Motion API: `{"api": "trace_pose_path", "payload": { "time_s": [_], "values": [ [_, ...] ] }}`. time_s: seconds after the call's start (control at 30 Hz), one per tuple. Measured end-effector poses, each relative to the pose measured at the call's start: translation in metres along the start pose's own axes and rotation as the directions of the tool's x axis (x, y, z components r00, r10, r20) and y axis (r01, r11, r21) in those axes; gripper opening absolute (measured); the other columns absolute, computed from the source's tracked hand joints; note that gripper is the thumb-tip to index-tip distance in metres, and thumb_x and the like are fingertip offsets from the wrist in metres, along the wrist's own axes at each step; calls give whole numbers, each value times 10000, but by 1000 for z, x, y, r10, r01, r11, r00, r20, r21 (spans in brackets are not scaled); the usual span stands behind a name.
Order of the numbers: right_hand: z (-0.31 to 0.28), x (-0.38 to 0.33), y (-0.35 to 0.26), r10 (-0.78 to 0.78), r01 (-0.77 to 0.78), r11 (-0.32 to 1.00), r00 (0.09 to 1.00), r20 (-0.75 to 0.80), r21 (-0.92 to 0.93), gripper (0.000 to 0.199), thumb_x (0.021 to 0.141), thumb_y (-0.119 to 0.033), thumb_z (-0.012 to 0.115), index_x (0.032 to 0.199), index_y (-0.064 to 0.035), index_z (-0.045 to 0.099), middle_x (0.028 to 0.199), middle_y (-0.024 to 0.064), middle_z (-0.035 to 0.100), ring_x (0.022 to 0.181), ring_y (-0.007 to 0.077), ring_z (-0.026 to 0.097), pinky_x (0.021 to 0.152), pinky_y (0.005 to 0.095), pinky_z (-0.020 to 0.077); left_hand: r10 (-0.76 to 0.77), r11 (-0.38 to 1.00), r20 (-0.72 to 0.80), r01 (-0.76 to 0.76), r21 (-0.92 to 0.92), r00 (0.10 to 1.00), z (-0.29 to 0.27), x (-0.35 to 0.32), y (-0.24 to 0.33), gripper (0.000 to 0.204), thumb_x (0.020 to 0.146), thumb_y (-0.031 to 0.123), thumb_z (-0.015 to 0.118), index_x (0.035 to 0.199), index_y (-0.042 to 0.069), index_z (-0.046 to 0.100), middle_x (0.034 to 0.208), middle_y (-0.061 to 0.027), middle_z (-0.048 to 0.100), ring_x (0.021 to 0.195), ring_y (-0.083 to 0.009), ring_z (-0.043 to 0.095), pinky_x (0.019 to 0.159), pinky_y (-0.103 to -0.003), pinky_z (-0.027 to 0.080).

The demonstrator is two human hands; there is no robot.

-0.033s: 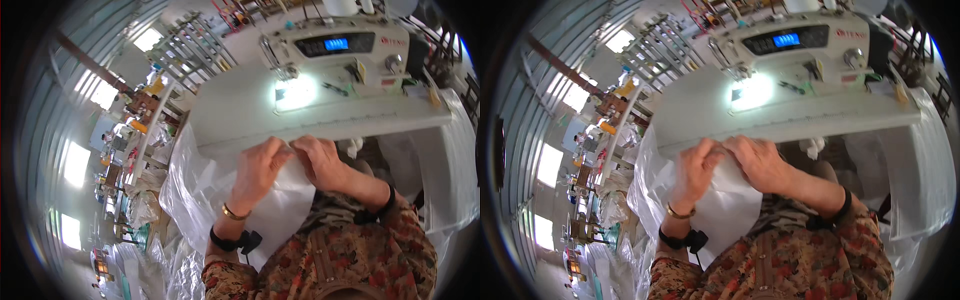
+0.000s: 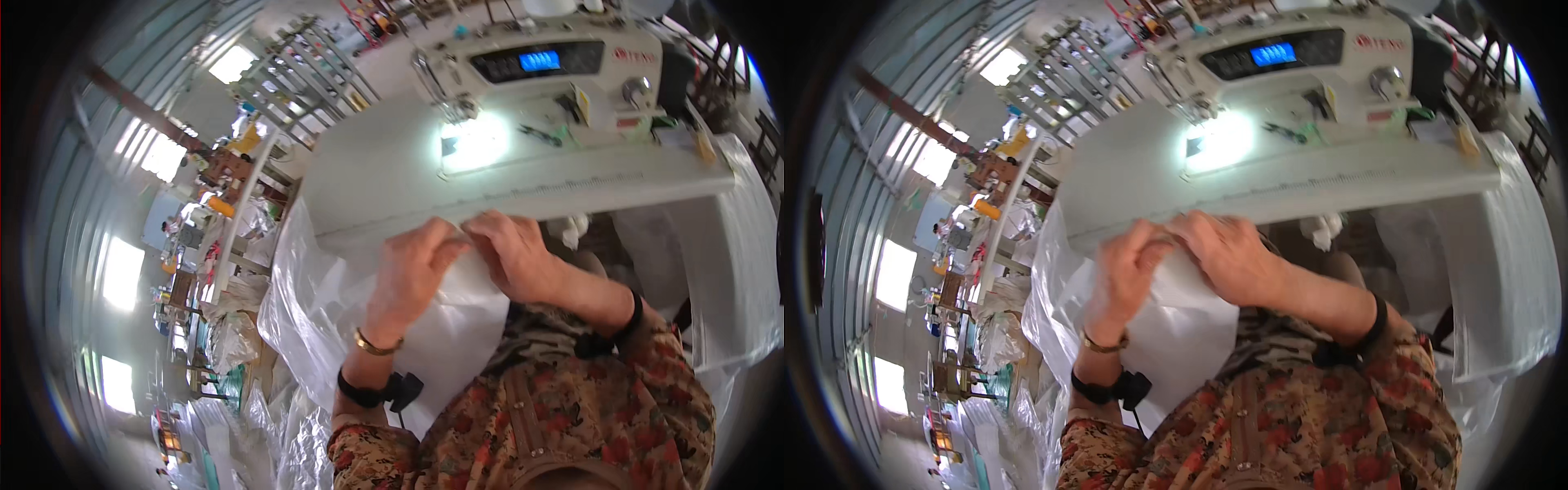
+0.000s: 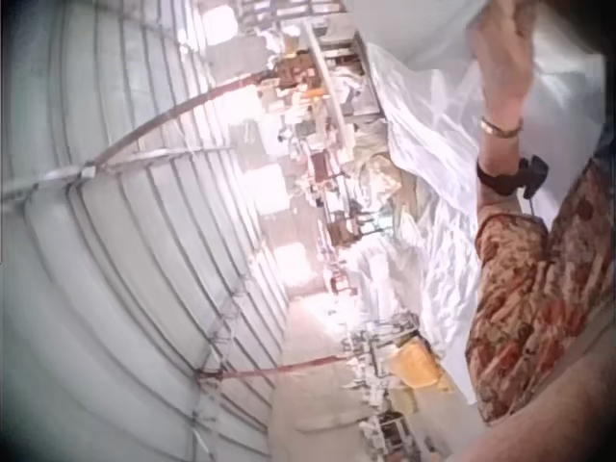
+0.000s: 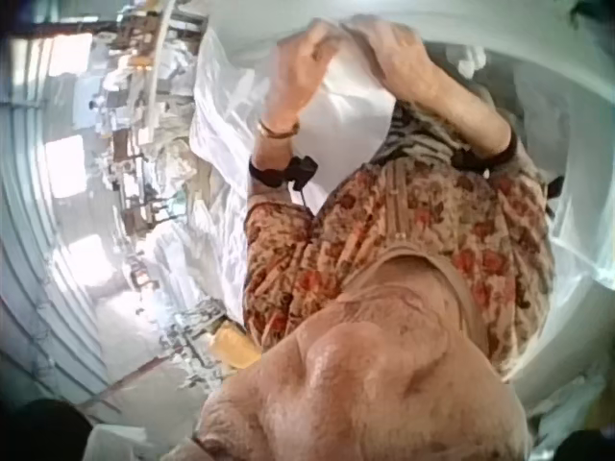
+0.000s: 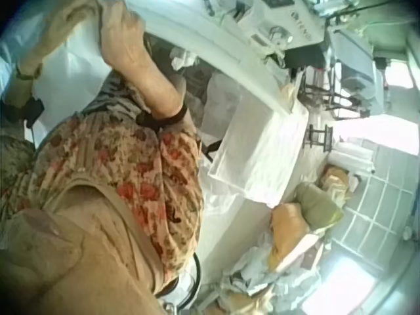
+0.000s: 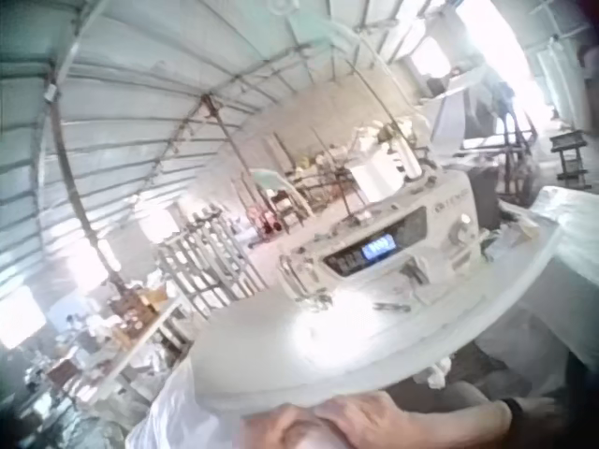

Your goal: The person folds the edges of a white plastic bag, aligns the material under the needle of a sewing machine, and sews the seams. After stitching, the person repositions the plastic and repeats the folding and sewing process on different sections.

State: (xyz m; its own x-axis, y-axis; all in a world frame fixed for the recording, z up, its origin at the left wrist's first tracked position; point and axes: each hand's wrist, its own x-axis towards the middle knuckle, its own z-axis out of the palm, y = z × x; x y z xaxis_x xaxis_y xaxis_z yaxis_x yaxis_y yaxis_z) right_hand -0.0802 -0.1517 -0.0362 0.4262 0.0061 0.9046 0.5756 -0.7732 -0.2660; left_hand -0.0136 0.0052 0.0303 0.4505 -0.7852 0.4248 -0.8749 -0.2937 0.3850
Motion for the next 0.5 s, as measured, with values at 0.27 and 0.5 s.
{"api": "trace_pose_path", "payload": {
  "time_s": [0.27,0.5],
  "values": [
    [6,19,10,314,-237,856,945,-96,460,236,935,-130,535,1134,-16,480,809,163,612,736,308,633,615,347,501,-45,979,-109,23,-202,993,-15,10,-33,202,853,110,688,753,0,551,587,-22,395,542,-74,344,473,-246,288],
    [10,-56,22,427,-383,834,904,-26,398,146,928,-115,555,996,12,581,858,149,625,737,278,625,660,336,506,85,996,-218,-87,-1,972,-28,13,-48,174,879,128,672,783,18,577,589,28,429,547,-49,339,479,-212,286]
  ]
}}
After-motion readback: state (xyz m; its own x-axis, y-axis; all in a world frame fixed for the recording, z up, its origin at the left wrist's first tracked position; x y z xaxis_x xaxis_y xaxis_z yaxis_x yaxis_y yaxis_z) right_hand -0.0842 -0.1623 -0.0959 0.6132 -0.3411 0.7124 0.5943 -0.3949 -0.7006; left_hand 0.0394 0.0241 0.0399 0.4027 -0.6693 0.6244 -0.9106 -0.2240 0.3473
